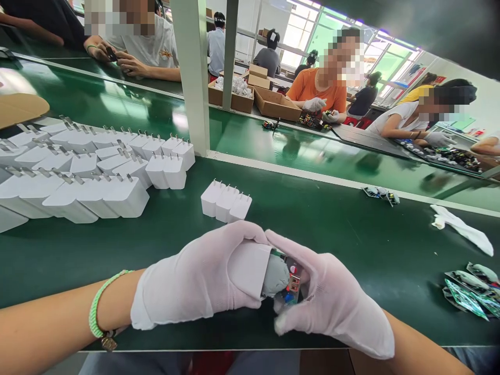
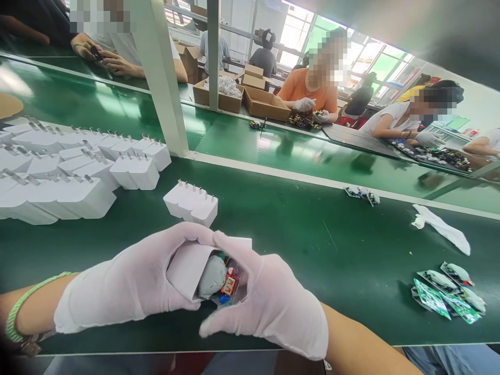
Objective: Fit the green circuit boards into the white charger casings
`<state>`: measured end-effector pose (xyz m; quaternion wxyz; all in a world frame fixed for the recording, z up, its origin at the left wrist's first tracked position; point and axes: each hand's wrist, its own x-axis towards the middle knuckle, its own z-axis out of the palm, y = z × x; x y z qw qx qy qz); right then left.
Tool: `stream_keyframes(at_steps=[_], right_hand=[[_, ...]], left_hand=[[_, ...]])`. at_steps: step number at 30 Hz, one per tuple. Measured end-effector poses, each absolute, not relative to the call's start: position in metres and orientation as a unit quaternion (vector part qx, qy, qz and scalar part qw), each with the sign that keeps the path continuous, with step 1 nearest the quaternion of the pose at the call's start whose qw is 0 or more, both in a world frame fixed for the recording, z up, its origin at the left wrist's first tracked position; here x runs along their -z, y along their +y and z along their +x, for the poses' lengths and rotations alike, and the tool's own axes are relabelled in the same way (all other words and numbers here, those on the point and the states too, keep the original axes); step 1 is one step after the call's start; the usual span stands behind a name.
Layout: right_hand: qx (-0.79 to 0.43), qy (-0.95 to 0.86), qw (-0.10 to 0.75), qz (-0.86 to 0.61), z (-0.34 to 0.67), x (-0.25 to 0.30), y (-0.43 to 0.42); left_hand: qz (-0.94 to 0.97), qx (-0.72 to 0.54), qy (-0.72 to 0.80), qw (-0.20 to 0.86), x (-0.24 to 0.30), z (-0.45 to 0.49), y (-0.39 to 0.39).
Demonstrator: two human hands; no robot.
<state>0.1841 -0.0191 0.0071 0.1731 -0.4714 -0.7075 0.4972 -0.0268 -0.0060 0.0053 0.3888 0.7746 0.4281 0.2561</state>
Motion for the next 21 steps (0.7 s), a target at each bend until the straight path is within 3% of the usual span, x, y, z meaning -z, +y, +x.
stream_keyframes(at_steps=[8, 14, 21], right_hand=[[-0.481, -0.729, 0.201, -0.444, 0.185, 0.01, -0.015], [-0.611, -0.704, 0.238, -0.273, 0.187, 0.016, -0.011], [-0.651, -0.654, 0.263, -0.282, 0.182, 0.009, -0.016]], left_hand=[[0.774, -0.263, 0.39, 0.424, -0.001, -0.029, -0.008], [0.765, -0.268, 0.378, 0.447, 0.002, -0.029, -0.01], [0.765, -0.303, 0.35, 0.448, 0.003, -0.029, -0.012]])
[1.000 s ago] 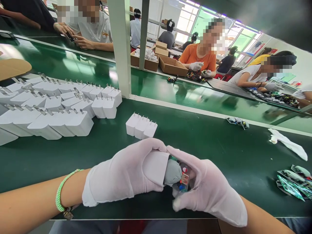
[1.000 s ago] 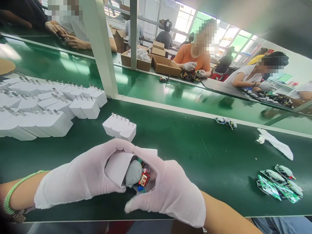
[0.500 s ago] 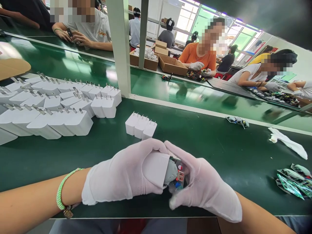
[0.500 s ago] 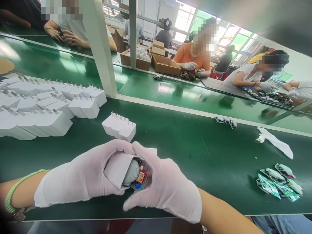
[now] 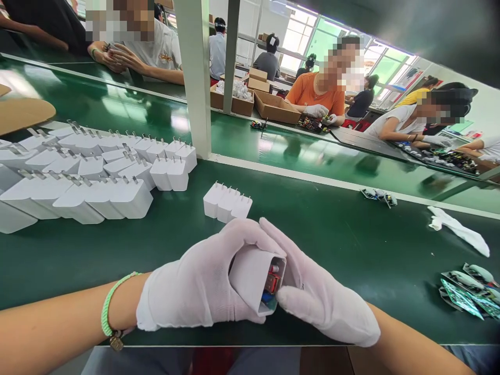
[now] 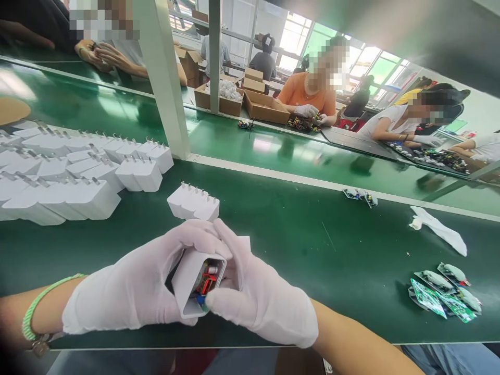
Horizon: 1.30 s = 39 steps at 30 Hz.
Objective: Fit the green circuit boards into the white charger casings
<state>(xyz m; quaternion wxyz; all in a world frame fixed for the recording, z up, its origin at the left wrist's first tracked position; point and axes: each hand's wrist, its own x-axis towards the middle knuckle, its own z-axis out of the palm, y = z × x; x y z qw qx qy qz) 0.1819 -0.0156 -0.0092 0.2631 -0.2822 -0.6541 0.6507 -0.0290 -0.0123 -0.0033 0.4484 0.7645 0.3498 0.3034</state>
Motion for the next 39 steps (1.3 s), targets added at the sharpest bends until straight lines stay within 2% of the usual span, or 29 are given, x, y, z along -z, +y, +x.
stream_keyframes(at_steps=[4, 7, 15, 20, 23, 26, 30, 33, 36, 39], right_hand=[[-0.652, -0.661, 0.256, -0.27, 0.17, 0.003, -0.013], [-0.658, -0.657, 0.286, -0.23, 0.155, -0.007, -0.011], [-0.587, -0.711, 0.338, -0.191, 0.108, -0.043, -0.01], [-0.618, -0.667, 0.364, -0.202, 0.11, -0.024, 0.004], [-0.625, -0.613, 0.433, -0.215, 0.129, -0.005, 0.03], [-0.514, -0.619, 0.513, -0.3, 0.157, 0.007, 0.063], [-0.346, -0.624, 0.527, -0.462, 0.19, 0.015, 0.1], [-0.282, -0.611, 0.507, -0.539, 0.205, 0.02, 0.115], [-0.22, -0.62, 0.454, -0.601, 0.211, 0.026, 0.122], [-0.181, -0.642, 0.398, -0.63, 0.211, 0.032, 0.126]], left_hand=[[0.764, -0.326, 0.325, 0.452, 0.0, -0.029, -0.015], [0.771, -0.374, 0.274, 0.437, -0.004, -0.03, -0.017], [0.807, -0.498, 0.233, 0.217, -0.006, -0.053, -0.016], [0.826, -0.519, 0.175, 0.134, -0.002, -0.073, -0.003], [0.832, -0.522, 0.164, 0.096, -0.003, -0.077, -0.001], [0.848, -0.489, 0.2, 0.043, -0.004, -0.079, -0.006], [0.866, -0.439, 0.24, 0.006, -0.018, -0.079, -0.005], [0.868, -0.391, 0.305, -0.032, -0.047, -0.067, 0.024], [0.853, -0.236, 0.459, -0.08, -0.08, -0.035, 0.083], [0.863, -0.151, 0.473, -0.092, -0.091, 0.003, 0.155]])
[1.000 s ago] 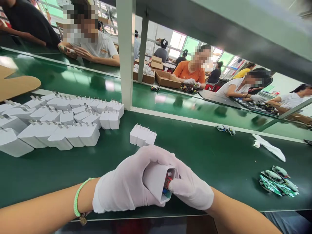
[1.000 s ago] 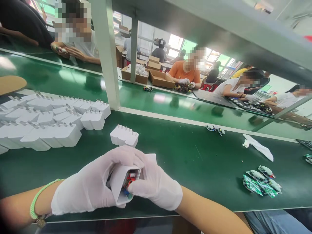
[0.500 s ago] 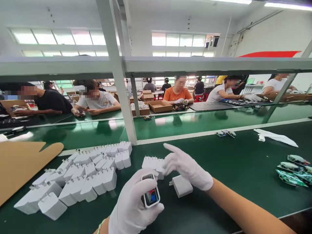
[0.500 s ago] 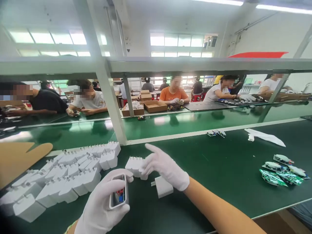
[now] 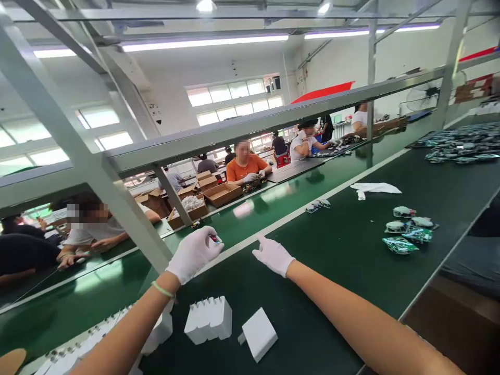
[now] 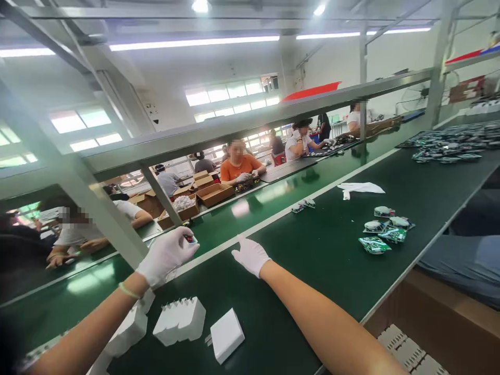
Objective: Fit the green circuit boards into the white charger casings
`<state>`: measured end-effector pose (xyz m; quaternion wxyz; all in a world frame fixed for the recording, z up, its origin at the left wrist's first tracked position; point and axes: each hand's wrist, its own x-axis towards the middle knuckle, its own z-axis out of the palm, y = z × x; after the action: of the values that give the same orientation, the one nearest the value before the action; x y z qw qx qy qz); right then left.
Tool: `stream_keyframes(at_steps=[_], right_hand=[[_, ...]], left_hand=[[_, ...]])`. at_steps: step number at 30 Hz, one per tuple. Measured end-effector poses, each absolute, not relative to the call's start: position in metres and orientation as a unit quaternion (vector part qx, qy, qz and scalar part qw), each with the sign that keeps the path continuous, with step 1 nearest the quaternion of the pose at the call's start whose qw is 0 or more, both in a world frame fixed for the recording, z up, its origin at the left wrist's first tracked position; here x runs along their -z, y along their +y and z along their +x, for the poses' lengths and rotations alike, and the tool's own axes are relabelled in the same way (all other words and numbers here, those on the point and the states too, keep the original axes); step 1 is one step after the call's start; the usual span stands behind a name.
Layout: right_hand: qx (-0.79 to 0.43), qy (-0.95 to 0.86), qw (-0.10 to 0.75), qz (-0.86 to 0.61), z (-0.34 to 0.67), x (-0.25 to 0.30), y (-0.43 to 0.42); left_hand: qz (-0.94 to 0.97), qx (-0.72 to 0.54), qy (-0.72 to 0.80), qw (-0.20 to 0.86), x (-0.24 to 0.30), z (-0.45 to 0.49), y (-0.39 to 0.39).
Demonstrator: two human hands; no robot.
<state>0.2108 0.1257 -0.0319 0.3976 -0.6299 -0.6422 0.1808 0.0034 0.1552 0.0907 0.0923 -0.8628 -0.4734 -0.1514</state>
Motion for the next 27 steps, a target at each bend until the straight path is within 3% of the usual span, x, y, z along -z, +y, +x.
stream_keyframes(at_steps=[6, 14, 19, 24, 27], right_hand=[[-0.118, -0.694, 0.305, -0.641, 0.206, 0.032, 0.128], [-0.105, -0.715, 0.258, -0.642, 0.208, 0.026, 0.128], [-0.099, -0.699, 0.264, -0.657, 0.212, 0.032, 0.134], [-0.065, -0.628, 0.276, -0.725, 0.23, 0.037, 0.143], [-0.03, -0.525, 0.281, -0.803, 0.259, 0.037, 0.149]], left_hand=[[-0.856, -0.017, -0.511, 0.084, -0.055, 0.032, 0.247], [-0.861, -0.08, -0.5, 0.055, -0.059, 0.031, 0.25], [-0.908, -0.063, -0.414, 0.018, -0.062, 0.047, 0.169], [-0.938, -0.13, -0.321, 0.017, -0.005, 0.036, 0.048], [-0.935, -0.056, -0.349, 0.035, 0.03, 0.027, 0.023]])
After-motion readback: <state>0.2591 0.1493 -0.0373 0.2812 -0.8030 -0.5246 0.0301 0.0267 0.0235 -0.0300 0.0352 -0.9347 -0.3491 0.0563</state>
